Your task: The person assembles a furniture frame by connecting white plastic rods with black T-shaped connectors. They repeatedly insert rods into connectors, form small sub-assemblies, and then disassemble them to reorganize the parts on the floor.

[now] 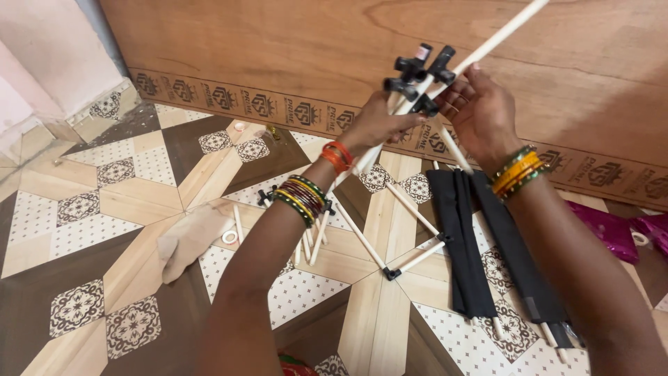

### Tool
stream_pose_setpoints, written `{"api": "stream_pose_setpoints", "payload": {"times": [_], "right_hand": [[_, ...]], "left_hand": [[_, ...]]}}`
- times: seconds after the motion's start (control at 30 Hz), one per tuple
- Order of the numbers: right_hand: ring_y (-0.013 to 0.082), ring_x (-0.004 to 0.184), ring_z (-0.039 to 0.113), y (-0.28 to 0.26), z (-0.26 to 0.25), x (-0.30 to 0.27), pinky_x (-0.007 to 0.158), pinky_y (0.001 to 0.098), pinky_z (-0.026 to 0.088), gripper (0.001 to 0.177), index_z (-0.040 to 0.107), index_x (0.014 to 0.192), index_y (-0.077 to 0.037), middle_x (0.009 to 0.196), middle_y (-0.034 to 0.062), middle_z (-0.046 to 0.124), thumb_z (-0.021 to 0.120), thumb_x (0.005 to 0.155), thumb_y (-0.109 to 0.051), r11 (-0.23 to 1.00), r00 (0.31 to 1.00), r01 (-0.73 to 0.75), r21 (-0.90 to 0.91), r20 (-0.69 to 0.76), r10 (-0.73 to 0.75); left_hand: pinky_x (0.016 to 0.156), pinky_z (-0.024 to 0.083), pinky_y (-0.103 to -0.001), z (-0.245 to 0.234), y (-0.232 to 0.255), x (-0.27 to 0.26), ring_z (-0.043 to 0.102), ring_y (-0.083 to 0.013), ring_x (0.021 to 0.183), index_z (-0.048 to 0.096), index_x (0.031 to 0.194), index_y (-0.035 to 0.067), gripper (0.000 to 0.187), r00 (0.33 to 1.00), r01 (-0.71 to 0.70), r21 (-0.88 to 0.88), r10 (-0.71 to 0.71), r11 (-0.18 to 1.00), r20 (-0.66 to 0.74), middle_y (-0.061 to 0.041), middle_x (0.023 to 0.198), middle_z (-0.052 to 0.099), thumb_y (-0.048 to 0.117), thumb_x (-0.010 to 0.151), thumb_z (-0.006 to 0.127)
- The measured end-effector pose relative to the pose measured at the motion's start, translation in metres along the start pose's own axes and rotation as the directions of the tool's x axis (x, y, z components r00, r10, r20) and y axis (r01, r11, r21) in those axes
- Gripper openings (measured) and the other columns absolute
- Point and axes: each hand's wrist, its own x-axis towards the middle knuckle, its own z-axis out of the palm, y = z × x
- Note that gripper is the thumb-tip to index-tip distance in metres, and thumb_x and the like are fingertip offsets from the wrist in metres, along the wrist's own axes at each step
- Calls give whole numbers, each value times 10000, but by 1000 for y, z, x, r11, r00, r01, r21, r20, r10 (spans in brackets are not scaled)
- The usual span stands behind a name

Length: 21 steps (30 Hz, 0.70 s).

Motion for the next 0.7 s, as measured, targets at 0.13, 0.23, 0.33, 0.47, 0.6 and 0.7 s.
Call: {"api": "stream_pose_setpoints", "payload": {"times": [0.13, 0.23, 0.33, 0.47, 0.6, 0.7], "right_hand": [[178, 793, 563, 1, 0, 25, 868, 391, 513, 280, 535, 945, -56, 857, 61, 588, 451, 1103, -272, 967, 966, -32, 254, -240, 96], [137, 721, 484, 1, -6, 39, 831, 393, 560, 268, 543, 921, -76, 775, 12, 499, 458, 1064, -286, 935, 894, 29, 354, -428, 134], [129, 720, 475, 2, -17, 48, 757, 355, 483, 218, 524, 888, -97, 765, 12, 490, 502, 1052, -240, 939, 868, 45, 341, -478, 132], [168, 732, 483, -7, -30, 53, 787, 373, 478, 311, 553, 924, -75, 794, 30, 513, 463, 1074, -333, 929, 902, 103, 355, -427, 63], [204, 771, 567, -18, -33, 48, 837, 406, 505, 487, 562, 915, -64, 800, 67, 575, 362, 1028, -493, 921, 920, 57, 386, -378, 102], [208, 820, 612, -10, -27, 31, 893, 414, 497, 324, 595, 933, -89, 826, 63, 626, 436, 1001, -362, 982, 952, 59, 177, -305, -2]], "left_hand": [[743, 546, -280, 19, 1, 3, 720, -142, 836, 692, 1181, 14, 527, 978, -127, 326, 173, 937, -115, -83, 933, 746, 294, 784, 896], [664, 564, -273, 27, 6, -3, 721, -124, 758, 729, 1075, 25, 416, 999, 16, 174, -8, 985, -49, -63, 869, 757, 273, 768, 861], [538, 513, -264, 32, 12, -8, 647, -111, 627, 749, 971, 20, 301, 991, 124, 28, -125, 992, 38, -48, 767, 708, 245, 795, 843], [470, 508, -202, 33, 17, -10, 642, -38, 571, 751, 942, 67, 262, 994, 108, 21, -108, 994, 0, 14, 712, 715, 241, 771, 848], [421, 503, -192, 25, 10, -10, 583, -39, 491, 715, 967, 59, 304, 993, 113, -1, -113, 994, -17, 9, 679, 682, 236, 768, 861], [402, 517, -193, 19, 2, -8, 599, -49, 459, 665, 977, 32, 310, 988, 125, -95, -133, 988, -83, -12, 666, 684, 184, 784, 854]]}}
